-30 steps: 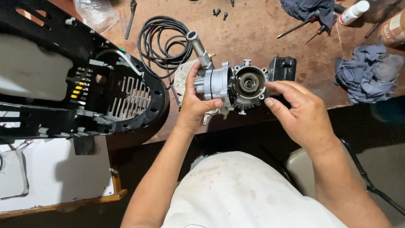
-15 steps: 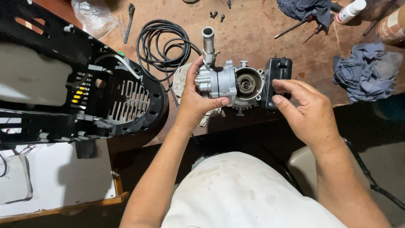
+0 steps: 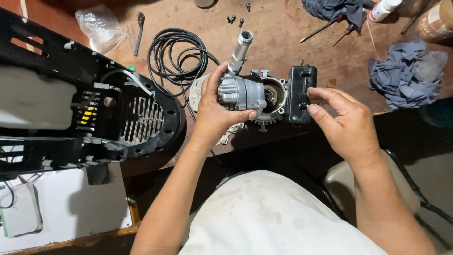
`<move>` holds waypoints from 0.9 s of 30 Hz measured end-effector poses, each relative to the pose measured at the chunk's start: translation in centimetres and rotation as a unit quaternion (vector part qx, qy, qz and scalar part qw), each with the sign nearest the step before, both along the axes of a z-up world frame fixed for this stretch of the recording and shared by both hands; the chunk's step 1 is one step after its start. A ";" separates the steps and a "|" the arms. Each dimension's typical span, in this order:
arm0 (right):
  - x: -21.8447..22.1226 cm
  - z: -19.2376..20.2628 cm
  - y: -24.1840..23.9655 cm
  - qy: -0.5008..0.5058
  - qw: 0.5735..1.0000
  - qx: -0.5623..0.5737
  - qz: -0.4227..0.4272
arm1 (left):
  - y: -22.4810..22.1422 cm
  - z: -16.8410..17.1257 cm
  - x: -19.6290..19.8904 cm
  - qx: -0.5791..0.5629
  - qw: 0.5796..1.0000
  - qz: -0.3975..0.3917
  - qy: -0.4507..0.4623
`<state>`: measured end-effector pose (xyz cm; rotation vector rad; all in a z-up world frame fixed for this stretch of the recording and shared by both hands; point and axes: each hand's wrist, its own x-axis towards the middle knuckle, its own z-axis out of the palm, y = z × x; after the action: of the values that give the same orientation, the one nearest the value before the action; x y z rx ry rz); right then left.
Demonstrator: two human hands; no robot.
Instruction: Reassembling the internal components and housing of a mechanical pump using a screwdriver and manual alignment.
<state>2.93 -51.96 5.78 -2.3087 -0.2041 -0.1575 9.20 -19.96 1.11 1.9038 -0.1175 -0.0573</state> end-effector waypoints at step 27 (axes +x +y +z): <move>-1.8 -4.4 -4.5 0.046 0.994 0.078 -0.054 | -6.9 6.2 2.5 0.404 0.864 -0.189 -0.233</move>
<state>1.09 -56.45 1.36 -2.1661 -0.0178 -0.1163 11.67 -26.88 7.35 2.6745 -0.9225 0.1120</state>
